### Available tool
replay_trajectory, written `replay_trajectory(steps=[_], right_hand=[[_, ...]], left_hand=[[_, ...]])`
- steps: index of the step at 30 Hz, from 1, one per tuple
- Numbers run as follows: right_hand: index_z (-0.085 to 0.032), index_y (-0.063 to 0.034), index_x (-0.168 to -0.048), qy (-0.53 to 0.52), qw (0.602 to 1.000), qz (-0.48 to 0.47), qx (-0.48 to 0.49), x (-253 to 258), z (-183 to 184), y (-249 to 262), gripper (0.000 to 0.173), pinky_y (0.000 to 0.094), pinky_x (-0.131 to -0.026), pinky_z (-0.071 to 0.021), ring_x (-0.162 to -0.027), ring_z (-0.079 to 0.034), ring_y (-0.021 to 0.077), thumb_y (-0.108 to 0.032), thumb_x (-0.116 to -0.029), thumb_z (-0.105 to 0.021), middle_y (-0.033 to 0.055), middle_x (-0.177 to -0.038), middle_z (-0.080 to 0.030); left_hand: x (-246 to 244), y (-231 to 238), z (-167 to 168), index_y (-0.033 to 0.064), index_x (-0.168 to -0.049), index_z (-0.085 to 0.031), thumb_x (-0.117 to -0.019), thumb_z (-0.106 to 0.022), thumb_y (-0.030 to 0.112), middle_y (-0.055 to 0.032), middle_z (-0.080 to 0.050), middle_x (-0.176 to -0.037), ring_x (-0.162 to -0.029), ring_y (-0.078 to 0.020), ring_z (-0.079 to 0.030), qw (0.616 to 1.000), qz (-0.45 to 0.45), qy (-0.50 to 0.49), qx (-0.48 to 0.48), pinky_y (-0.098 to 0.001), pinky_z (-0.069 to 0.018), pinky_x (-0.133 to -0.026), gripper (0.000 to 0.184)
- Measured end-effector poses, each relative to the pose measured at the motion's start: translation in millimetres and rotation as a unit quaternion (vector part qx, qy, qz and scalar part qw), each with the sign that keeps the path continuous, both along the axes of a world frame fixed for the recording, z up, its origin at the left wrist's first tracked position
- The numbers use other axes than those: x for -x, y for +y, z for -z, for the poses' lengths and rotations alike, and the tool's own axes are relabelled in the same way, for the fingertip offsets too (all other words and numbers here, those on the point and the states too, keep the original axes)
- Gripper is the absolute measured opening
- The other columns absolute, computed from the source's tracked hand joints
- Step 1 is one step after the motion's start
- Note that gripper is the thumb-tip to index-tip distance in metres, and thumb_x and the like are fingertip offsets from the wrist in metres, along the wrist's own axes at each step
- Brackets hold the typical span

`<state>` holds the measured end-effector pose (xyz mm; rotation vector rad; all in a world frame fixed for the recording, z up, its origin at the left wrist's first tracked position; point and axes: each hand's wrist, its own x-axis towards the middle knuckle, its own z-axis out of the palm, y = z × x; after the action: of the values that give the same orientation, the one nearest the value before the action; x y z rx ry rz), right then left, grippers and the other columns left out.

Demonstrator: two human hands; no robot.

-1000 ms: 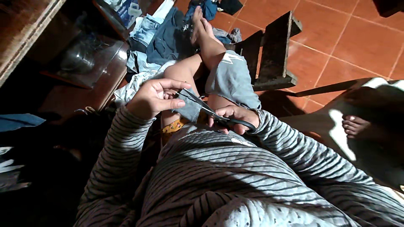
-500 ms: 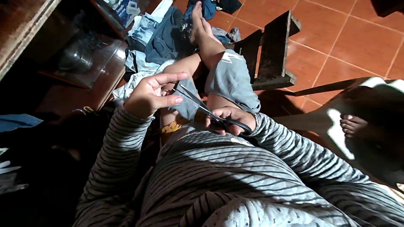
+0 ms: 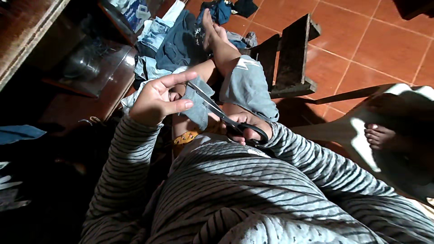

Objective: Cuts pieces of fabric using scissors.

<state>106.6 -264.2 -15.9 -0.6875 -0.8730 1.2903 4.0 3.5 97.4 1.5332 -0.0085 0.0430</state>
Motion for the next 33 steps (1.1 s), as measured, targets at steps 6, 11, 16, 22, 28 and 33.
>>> replay_trajectory(steps=[6,11,16,22,28,33], right_hand=[[-0.064,-0.0099,-0.116,-0.038,0.999,0.004,-0.026,-2,-1,6,0.056,0.0142,-0.06,-0.0513,-0.066,-0.06,-0.0033,-0.059,-0.0893,-0.071,-0.0085,-0.083,-0.065],[-0.066,-0.0113,-0.111,-0.046,0.999,0.012,-0.004,-2,-7,10,0.054,0.0125,-0.055,-0.0482,-0.062,-0.057,-0.0052,-0.059,-0.0861,-0.074,-0.0093,-0.083,-0.065],[-0.067,-0.0124,-0.112,-0.06,0.998,0.017,0.005,2,-4,9,0.049,0.0143,-0.056,-0.0505,-0.061,-0.059,-0.0046,-0.055,-0.0887,-0.074,-0.0125,-0.076,-0.065],[-0.056,-0.012,-0.12,-0.115,0.992,0.02,-0.037,2,-15,17,0.069,0.0133,-0.065,-0.046,-0.074,-0.054,-0.0058,-0.071,-0.0863,-0.065,-0.0111,-0.084,-0.058],[-0.065,-0.0181,-0.106,-0.044,0.998,0.038,-0.026,7,-9,22,0.044,0.0138,-0.056,-0.0499,-0.061,-0.058,-0.0051,-0.058,-0.0888,-0.072,-0.0141,-0.073,-0.062],[-0.062,-0.0119,-0.116,-0.095,0.994,0.053,-0.017,1,-8,15,0.064,0.0178,-0.062,-0.052,-0.067,-0.059,-0.0015,-0.067,-0.0856,-0.069,-0.0099,-0.079,-0.062]], left_hand=[[-1,-4,1,0.001,-0.135,-0.061,-0.0776,-0.072,-0.01,-0.001,-0.068,-0.128,-0.073,-0.0007,-0.065,1.0,0.026,0.005,0.003,-0.0164,-0.0567,-0.066,0.059],[-3,-7,4,-0.0001,-0.135,-0.061,-0.0775,-0.072,-0.011,-0.0029,-0.069,-0.128,-0.078,-0.003,-0.068,0.999,0.042,0.006,0.033,-0.0178,-0.0587,-0.07,0.059],[-3,-5,8,-0.0004,-0.134,-0.061,-0.0784,-0.073,-0.009,-0.0032,-0.068,-0.129,-0.08,-0.0033,-0.069,0.998,0.045,0.008,0.03,-0.0189,-0.0591,-0.071,0.058],[-4,-15,16,-0.0021,-0.133,-0.062,-0.077,-0.076,-0.008,-0.0042,-0.07,-0.13,-0.096,-0.0084,-0.073,0.993,0.089,0.018,0.071,-0.0242,-0.0619,-0.08,0.058],[-6,-15,18,-0.0031,-0.134,-0.061,-0.0763,-0.077,-0.008,-0.0032,-0.068,-0.132,-0.089,-0.0047,-0.072,0.994,0.081,0.013,0.078,-0.0205,-0.0606,-0.077,0.06],[-3,-12,16,-0.0017,-0.133,-0.061,-0.0771,-0.078,-0.006,-0.0038,-0.067,-0.134,-0.097,-0.0081,-0.072,0.996,0.062,0.011,0.07,-0.0243,-0.0621,-0.08,0.059]])
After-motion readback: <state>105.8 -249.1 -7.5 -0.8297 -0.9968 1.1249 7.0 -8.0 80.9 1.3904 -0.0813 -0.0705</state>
